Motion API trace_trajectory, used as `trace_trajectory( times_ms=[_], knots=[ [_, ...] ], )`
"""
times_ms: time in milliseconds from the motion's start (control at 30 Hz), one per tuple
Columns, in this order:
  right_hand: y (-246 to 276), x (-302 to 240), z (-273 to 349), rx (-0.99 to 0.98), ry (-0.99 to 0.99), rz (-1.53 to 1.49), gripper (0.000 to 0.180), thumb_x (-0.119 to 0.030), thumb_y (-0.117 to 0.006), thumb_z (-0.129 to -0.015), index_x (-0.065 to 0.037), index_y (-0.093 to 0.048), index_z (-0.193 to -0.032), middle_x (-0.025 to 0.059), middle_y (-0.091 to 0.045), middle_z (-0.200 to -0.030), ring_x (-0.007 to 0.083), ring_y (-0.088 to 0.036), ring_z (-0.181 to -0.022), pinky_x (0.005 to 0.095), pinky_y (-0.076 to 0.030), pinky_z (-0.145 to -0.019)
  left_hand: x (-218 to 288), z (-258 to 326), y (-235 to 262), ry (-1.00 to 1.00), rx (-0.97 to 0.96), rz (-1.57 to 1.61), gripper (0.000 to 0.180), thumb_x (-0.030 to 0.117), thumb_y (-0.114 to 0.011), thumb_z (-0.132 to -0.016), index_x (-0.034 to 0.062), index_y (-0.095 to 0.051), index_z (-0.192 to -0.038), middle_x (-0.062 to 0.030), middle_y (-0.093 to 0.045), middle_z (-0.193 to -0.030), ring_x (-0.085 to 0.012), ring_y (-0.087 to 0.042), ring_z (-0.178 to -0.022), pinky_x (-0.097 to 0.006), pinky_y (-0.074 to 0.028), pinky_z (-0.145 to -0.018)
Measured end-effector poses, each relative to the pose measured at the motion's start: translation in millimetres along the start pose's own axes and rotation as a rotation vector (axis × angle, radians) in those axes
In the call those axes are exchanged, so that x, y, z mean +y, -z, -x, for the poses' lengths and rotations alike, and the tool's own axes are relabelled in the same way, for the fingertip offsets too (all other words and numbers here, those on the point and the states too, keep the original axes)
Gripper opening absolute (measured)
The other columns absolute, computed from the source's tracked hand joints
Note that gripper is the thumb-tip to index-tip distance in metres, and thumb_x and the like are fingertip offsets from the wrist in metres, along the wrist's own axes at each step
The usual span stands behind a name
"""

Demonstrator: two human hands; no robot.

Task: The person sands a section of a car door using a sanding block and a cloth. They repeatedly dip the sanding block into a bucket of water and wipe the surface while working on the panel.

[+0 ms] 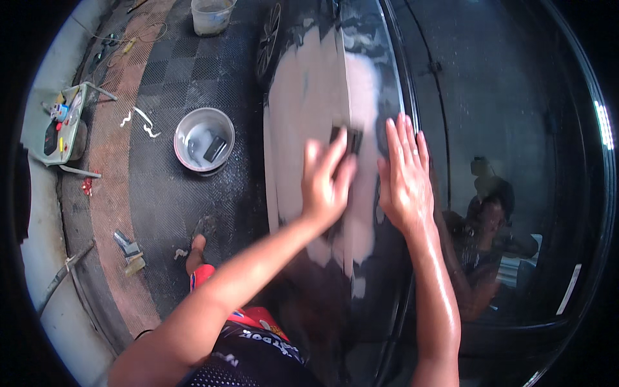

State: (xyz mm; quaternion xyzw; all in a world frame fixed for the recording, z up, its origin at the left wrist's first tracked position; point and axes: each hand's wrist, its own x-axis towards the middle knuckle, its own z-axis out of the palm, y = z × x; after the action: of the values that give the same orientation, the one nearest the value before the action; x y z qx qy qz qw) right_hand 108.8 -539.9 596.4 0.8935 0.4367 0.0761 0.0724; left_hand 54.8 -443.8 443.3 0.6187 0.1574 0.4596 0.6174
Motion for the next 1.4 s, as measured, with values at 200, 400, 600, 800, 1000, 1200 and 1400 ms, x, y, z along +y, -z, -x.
trace_trajectory(
  times_ms=[200,400,600,800,1000,1200,1400],
  knots=[
    [13,-13,-10,-0.056,-0.048,0.011,0.063,-0.01,-0.05,-0.104,-0.003,-0.031,-0.164,0.0218,-0.028,-0.171,0.0327,-0.022,-0.162,0.0507,-0.014,-0.132,-50,-154,-40,0.056,0.112,-0.154,0.042,0.03,-0.071,-0.099,0.0075,-0.07,-0.135,-0.0195,-0.063,-0.106,-0.0352,-0.066,-0.09,-0.043,-0.054,-0.079],
    [9,-6,-3,-0.067,-0.059,-0.022,0.066,-0.006,-0.052,-0.101,-0.003,-0.031,-0.164,0.0226,-0.029,-0.171,0.0338,-0.024,-0.161,0.0517,-0.015,-0.131,-12,-66,-22,0.138,-0.023,-0.019,0.044,0.014,-0.072,-0.098,0.002,-0.066,-0.139,-0.0243,-0.067,-0.124,-0.0317,-0.065,-0.095,-0.041,-0.053,-0.091],
    [13,-12,-10,-0.061,-0.054,-0.024,0.065,-0.006,-0.051,-0.101,-0.002,-0.032,-0.163,0.0229,-0.029,-0.17,0.0342,-0.024,-0.161,0.0519,-0.015,-0.131,-44,-148,-44,0.065,0.118,-0.092,0.041,0.027,-0.074,-0.098,0.0073,-0.07,-0.134,-0.0202,-0.065,-0.11,-0.0355,-0.067,-0.094,-0.043,-0.056,-0.086],
    [12,-7,-7,-0.076,-0.034,-0.009,0.066,-0.006,-0.051,-0.101,-0.002,-0.031,-0.164,0.0228,-0.028,-0.171,0.0344,-0.023,-0.161,0.0523,-0.014,-0.131,-40,-114,-34,0.122,0.012,-0.093,0.044,0.024,-0.073,-0.098,0.0024,-0.068,-0.136,-0.0247,-0.068,-0.122,-0.0354,-0.069,-0.104,-0.045,-0.055,-0.091],
    [12,-8,-10,-0.069,-0.046,-0.029,0.067,-0.005,-0.051,-0.1,-0.002,-0.031,-0.164,0.023,-0.029,-0.171,0.0348,-0.024,-0.161,0.053,-0.014,-0.131,-38,-119,-34,0.047,0.044,-0.064,0.043,0.021,-0.073,-0.098,0.0033,-0.067,-0.137,-0.0218,-0.068,-0.112,-0.0339,-0.068,-0.098,-0.042,-0.056,-0.084],
    [13,-9,-14,-0.068,-0.031,-0.032,0.068,-0.006,-0.052,-0.1,-0.002,-0.03,-0.164,0.0231,-0.029,-0.171,0.0349,-0.024,-0.161,0.0533,-0.014,-0.131,-57,-172,-52,0.147,0.088,-0.101,0.041,0.03,-0.068,-0.101,0.0061,-0.069,-0.134,-0.0211,-0.07,-0.12,-0.0334,-0.069,-0.102,-0.046,-0.055,-0.094],
    [14,-6,-7,-0.081,-0.038,-0.058,0.069,-0.002,-0.051,-0.099,-0.002,-0.029,-0.164,0.0235,-0.028,-0.171,0.0353,-0.024,-0.161,0.0529,-0.015,-0.131,-9,-65,-9,0.108,-0.099,-0.034,0.046,0.011,-0.073,-0.096,-0.0004,-0.064,-0.14,-0.0233,-0.07,-0.125,-0.037,-0.065,-0.117,-0.046,-0.052,-0.1]
  ],
)
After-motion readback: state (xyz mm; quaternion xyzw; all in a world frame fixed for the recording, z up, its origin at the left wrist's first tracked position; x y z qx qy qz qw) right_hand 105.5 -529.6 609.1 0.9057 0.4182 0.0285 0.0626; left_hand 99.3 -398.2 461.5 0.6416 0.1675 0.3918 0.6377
